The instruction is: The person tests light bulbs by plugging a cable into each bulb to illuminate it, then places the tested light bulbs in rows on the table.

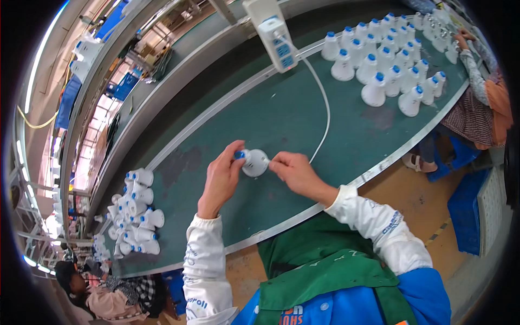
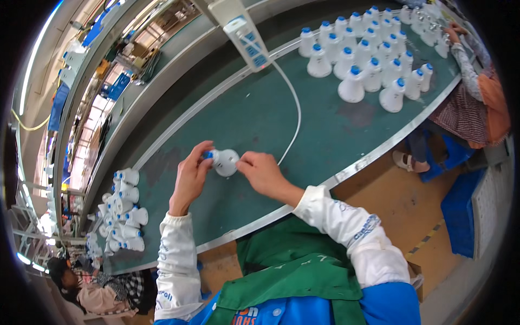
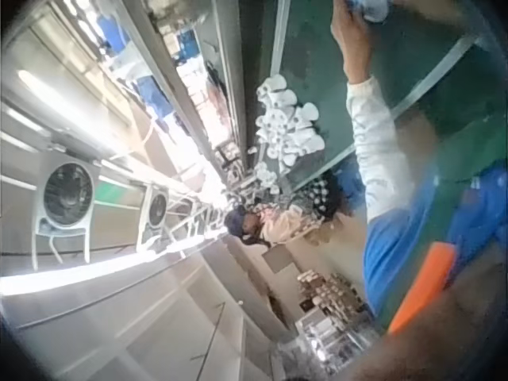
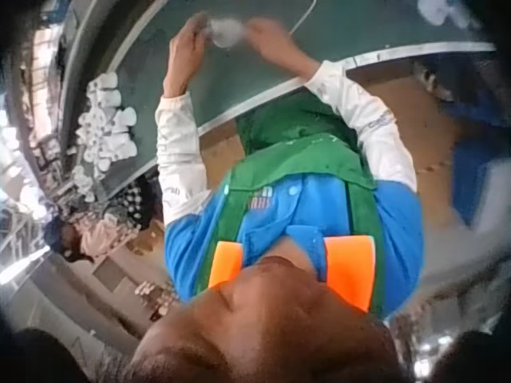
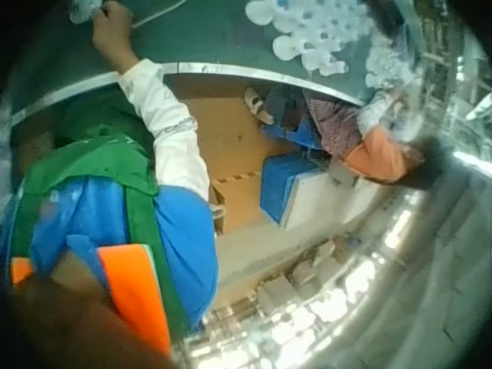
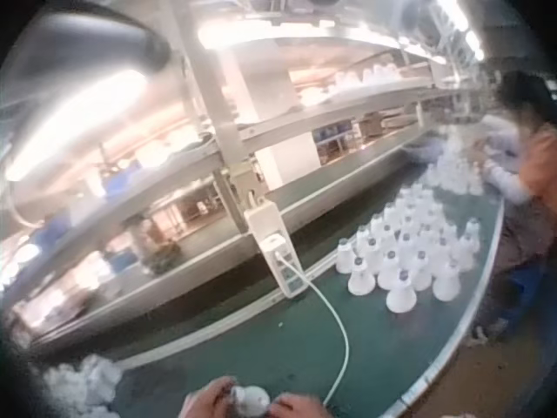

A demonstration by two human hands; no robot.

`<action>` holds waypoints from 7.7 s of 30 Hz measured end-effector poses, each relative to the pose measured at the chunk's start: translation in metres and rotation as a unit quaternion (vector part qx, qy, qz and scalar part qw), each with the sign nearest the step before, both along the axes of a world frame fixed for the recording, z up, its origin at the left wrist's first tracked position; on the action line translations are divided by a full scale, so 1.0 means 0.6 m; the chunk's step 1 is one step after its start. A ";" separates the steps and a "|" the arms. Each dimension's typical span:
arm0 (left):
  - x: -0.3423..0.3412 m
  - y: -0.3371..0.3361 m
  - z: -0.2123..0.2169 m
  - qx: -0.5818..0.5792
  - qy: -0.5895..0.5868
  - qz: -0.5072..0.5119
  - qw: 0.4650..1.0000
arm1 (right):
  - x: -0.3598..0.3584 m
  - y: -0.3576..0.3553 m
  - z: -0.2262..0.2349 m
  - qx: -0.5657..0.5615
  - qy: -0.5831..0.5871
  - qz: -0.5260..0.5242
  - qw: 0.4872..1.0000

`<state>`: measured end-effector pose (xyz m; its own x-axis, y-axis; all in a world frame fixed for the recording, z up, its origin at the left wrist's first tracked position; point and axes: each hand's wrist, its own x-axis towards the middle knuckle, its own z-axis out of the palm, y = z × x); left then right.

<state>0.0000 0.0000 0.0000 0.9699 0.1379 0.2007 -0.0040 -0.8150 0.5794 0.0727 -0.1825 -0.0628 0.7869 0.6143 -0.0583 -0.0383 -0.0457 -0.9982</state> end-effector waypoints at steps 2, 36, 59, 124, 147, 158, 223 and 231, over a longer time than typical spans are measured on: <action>-0.003 -0.005 -0.004 -0.044 0.005 0.014 0.999 | -0.003 0.004 0.000 -0.009 0.015 0.009 1.000; 0.001 -0.007 -0.009 -0.043 -0.011 0.035 0.998 | 0.008 0.029 0.035 -0.079 -0.032 0.053 0.995; 0.003 -0.005 -0.012 -0.063 -0.027 0.029 0.997 | 0.060 0.034 0.042 -0.063 0.095 0.174 0.978; -0.008 -0.026 -0.022 -0.016 -0.041 0.047 0.998 | 0.048 0.023 0.038 -0.126 -0.105 0.076 0.984; -0.008 -0.044 -0.041 -0.045 0.019 0.093 0.994 | -0.009 -0.006 0.031 -0.117 -0.247 0.053 0.960; -0.003 -0.054 -0.045 -0.001 0.022 0.133 0.991 | -0.014 -0.139 -0.021 -0.060 -0.451 -0.030 0.890; -0.082 0.227 -0.036 0.341 -0.220 0.325 0.854 | -0.008 -0.146 -0.010 -0.045 -0.409 0.058 0.910; -0.376 0.393 -0.019 0.166 0.074 0.521 0.834 | -0.012 -0.136 -0.013 -0.089 -0.376 0.028 0.922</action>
<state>-0.2257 0.2360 -0.0117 0.3769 0.8814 0.2848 0.8577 -0.4482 0.2519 0.0657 -0.2641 -0.0705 0.6130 0.6887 0.3871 0.6689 -0.1917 -0.7182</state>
